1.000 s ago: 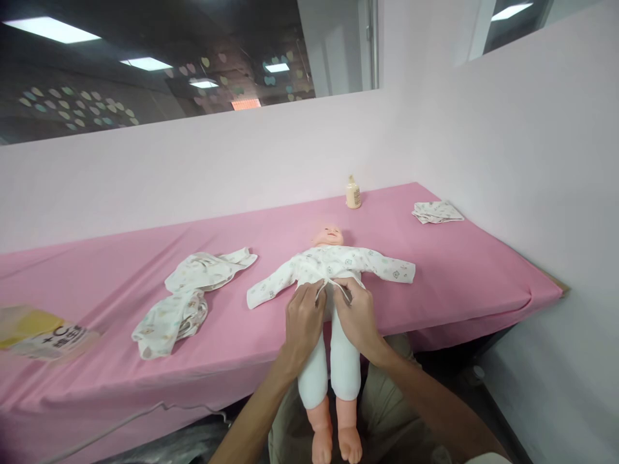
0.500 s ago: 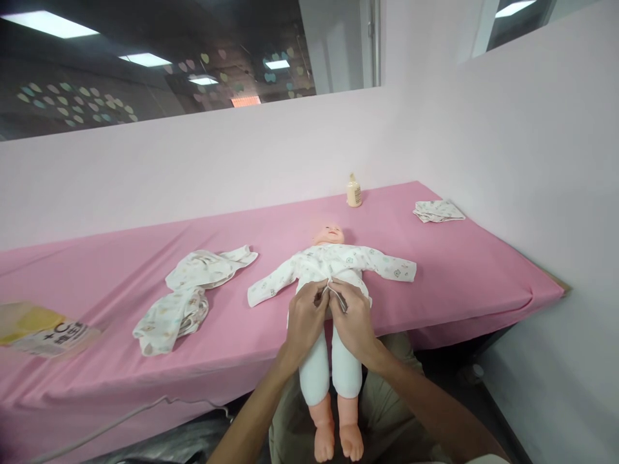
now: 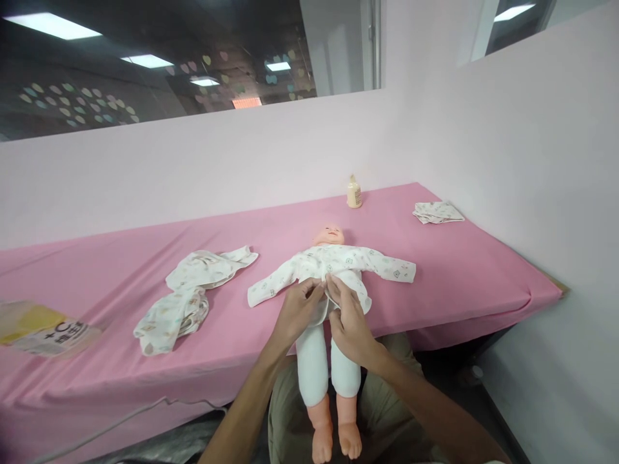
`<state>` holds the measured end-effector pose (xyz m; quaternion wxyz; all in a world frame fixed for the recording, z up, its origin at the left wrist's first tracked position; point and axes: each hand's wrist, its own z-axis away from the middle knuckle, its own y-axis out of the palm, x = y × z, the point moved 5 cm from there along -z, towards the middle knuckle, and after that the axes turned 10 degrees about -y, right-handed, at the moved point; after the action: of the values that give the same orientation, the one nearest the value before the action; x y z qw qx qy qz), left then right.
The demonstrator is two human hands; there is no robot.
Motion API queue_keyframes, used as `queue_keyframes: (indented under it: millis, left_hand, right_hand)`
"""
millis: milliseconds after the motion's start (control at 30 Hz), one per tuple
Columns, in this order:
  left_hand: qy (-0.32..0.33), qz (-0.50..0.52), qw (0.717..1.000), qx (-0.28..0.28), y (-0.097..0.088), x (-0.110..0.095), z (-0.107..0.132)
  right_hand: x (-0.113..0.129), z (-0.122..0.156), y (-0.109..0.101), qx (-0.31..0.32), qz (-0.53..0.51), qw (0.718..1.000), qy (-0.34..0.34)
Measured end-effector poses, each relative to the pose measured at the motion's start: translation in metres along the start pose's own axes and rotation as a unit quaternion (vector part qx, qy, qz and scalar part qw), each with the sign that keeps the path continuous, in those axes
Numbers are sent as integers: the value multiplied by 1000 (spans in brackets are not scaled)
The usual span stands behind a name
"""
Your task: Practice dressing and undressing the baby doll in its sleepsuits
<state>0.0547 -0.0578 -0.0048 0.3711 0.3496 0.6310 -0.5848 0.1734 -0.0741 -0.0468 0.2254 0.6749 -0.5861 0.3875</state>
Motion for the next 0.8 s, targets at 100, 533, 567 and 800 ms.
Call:
queue_keyframes:
  millis: [100, 533, 567, 800]
  left_hand:
    - [-1, -10, 1000, 3, 1, 0, 0]
    - [-10, 25, 1000, -4, -1, -1, -2]
    - [-17, 35, 999, 1, -1, -1, -3]
    - [-27, 28, 999, 8, -2, -2, -6]
  right_hand:
    - [0, 1, 2, 7, -41, 999, -3]
    - [4, -3, -3, 12, 234, 969, -82]
    - [5, -3, -3, 11, 254, 963, -91]
    - [9, -2, -2, 8, 298, 950, -89]
